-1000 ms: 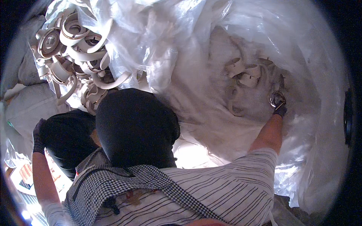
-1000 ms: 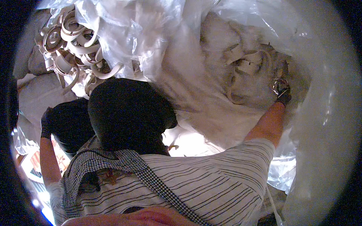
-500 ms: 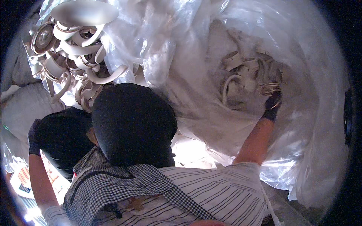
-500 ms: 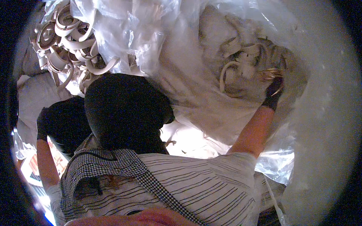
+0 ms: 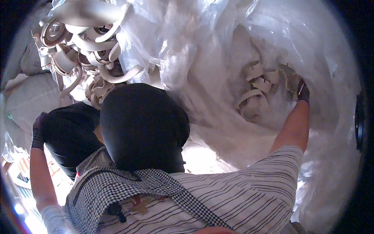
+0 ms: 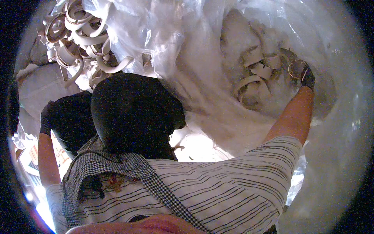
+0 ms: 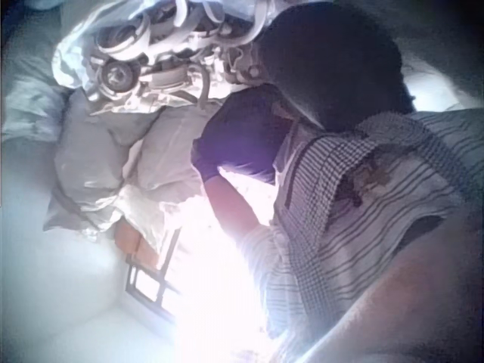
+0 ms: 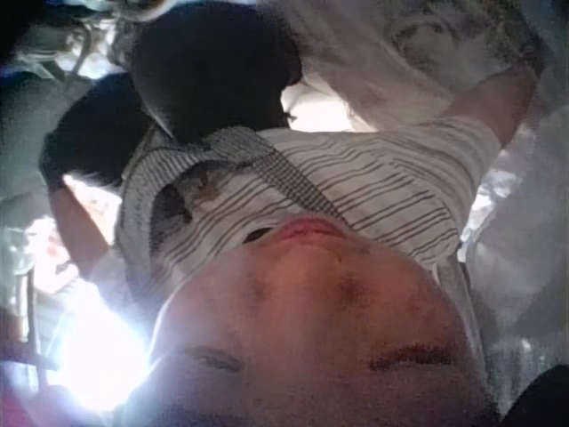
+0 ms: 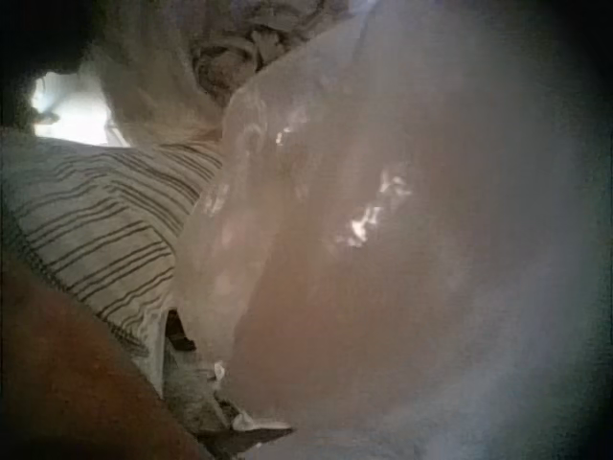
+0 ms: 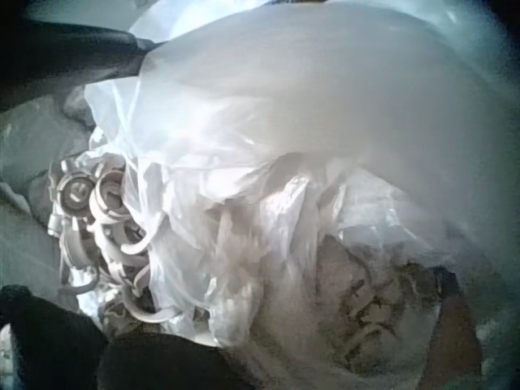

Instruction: The person sits on the floor and repeatedly picks up white plastic components and copper wire rings. They insert the rings into the plastic parts by hand and place the assembled units into a nearby bag.

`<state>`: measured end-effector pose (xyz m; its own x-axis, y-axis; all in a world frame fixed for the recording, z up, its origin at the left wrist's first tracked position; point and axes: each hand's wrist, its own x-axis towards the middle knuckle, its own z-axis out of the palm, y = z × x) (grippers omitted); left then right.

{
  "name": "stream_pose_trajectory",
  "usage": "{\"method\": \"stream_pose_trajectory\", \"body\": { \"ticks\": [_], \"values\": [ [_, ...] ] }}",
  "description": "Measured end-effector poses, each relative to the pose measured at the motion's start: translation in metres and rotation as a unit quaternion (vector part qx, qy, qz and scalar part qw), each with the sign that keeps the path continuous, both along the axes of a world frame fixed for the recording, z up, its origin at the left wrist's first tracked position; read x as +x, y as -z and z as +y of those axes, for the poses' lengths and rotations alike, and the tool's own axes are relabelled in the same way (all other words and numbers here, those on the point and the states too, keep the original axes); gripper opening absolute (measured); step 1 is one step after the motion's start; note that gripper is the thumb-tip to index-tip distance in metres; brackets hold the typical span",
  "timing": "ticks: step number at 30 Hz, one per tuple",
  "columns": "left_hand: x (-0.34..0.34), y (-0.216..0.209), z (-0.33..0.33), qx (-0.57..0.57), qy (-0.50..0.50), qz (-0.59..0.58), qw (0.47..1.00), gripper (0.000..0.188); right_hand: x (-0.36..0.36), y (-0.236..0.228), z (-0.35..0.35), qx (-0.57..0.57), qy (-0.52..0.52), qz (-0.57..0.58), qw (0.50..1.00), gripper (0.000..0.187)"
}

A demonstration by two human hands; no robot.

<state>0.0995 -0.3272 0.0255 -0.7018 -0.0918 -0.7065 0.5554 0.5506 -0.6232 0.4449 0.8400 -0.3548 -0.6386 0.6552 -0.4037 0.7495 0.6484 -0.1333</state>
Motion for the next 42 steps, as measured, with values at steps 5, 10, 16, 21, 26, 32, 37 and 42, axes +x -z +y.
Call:
{"method": "stream_pose_trajectory", "body": {
  "ticks": [5,10,16,21,26,32,37,42],
  "values": [
    [0.023,-0.029,-0.099,0.295,-0.158,0.056,0.941,0.044,0.033,0.003,-0.062,-0.101,-0.008,0.023,0.995,0.044],
    [-0.013,-0.004,-0.079,0.270,-0.020,-0.039,0.962,0.046,0.077,-0.023,-0.083,-0.114,0.012,0.037,0.993,0.043],
    [-0.005,-0.015,-0.135,0.567,-0.362,-0.059,0.738,0.047,0.024,-0.042,-0.067,-0.052,-0.010,0.099,0.994,0.043],
    [0.005,0.000,-0.142,0.620,-0.409,-0.044,0.668,0.047,-0.034,-0.077,-0.023,0.030,-0.037,0.135,0.990,0.042],
    [-0.003,0.004,-0.061,0.133,0.061,-0.030,0.989,0.051,-0.064,-0.087,0.016,0.078,-0.056,0.129,0.987,0.042],
    [0.012,-0.018,-0.024,-0.110,0.172,-0.080,0.976,0.055,-0.113,-0.006,0.020,0.020,-0.121,0.125,0.985,0.041],
    [0.007,-0.012,-0.002,-0.043,0.077,-0.075,0.993,0.054,-0.125,0.021,-0.036,-0.111,-0.060,0.084,0.988,0.040],
    [-0.015,-0.006,-0.107,-0.444,0.720,-0.050,0.531,0.051,-0.152,-0.046,-0.135,-0.232,-0.112,-0.003,0.966,0.037]
  ]
}}
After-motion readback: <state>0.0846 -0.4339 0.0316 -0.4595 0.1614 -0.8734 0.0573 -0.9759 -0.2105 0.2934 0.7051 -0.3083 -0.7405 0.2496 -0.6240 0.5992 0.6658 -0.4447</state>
